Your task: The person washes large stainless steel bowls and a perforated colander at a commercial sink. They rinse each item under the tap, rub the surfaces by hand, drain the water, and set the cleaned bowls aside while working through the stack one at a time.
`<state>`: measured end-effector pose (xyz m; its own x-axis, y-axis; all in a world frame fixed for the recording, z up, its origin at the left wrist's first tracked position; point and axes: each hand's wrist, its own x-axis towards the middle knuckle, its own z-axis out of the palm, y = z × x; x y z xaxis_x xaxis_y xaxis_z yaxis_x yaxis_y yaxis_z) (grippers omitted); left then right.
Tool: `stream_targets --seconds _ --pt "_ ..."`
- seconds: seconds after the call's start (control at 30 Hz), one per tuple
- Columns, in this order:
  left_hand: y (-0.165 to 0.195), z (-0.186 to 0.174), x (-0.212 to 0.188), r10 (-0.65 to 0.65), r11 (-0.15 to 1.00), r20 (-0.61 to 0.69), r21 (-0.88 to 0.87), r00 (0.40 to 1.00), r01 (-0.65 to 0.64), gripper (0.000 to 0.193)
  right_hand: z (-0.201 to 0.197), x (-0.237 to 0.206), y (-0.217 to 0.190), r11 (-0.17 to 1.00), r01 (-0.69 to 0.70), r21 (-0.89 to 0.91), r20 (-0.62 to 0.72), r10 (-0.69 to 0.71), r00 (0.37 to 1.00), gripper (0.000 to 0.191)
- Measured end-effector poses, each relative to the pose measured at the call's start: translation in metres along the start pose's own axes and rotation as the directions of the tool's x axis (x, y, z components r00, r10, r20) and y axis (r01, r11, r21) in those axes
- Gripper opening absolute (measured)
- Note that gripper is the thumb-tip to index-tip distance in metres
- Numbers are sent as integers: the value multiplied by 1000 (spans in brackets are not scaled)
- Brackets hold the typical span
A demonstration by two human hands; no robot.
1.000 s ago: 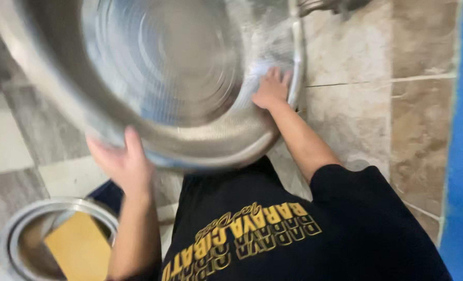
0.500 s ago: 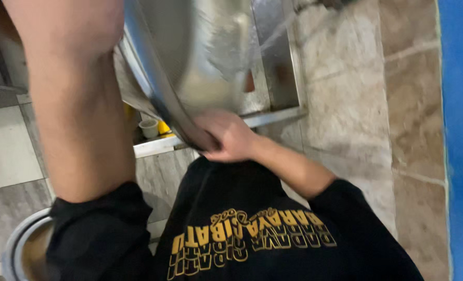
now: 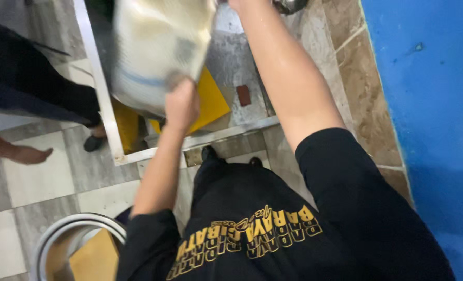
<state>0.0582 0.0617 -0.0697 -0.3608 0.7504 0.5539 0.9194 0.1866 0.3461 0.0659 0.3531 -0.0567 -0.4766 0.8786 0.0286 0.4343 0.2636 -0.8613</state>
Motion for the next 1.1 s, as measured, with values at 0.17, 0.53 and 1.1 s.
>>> stream_targets --seconds 0.17,0.53,1.1 --pt "-26 21 -64 101 995 208 -32 973 -96 13 26 -17 25 993 -116 -35 -214 106 971 37" --pt "-53 73 -29 284 955 621 -252 730 -157 27 36 -98 152 941 -264 210 -221 309 925 25" --pt "-90 208 273 -54 957 857 191 513 -220 55 77 -204 146 934 -325 149 -201 351 915 22"
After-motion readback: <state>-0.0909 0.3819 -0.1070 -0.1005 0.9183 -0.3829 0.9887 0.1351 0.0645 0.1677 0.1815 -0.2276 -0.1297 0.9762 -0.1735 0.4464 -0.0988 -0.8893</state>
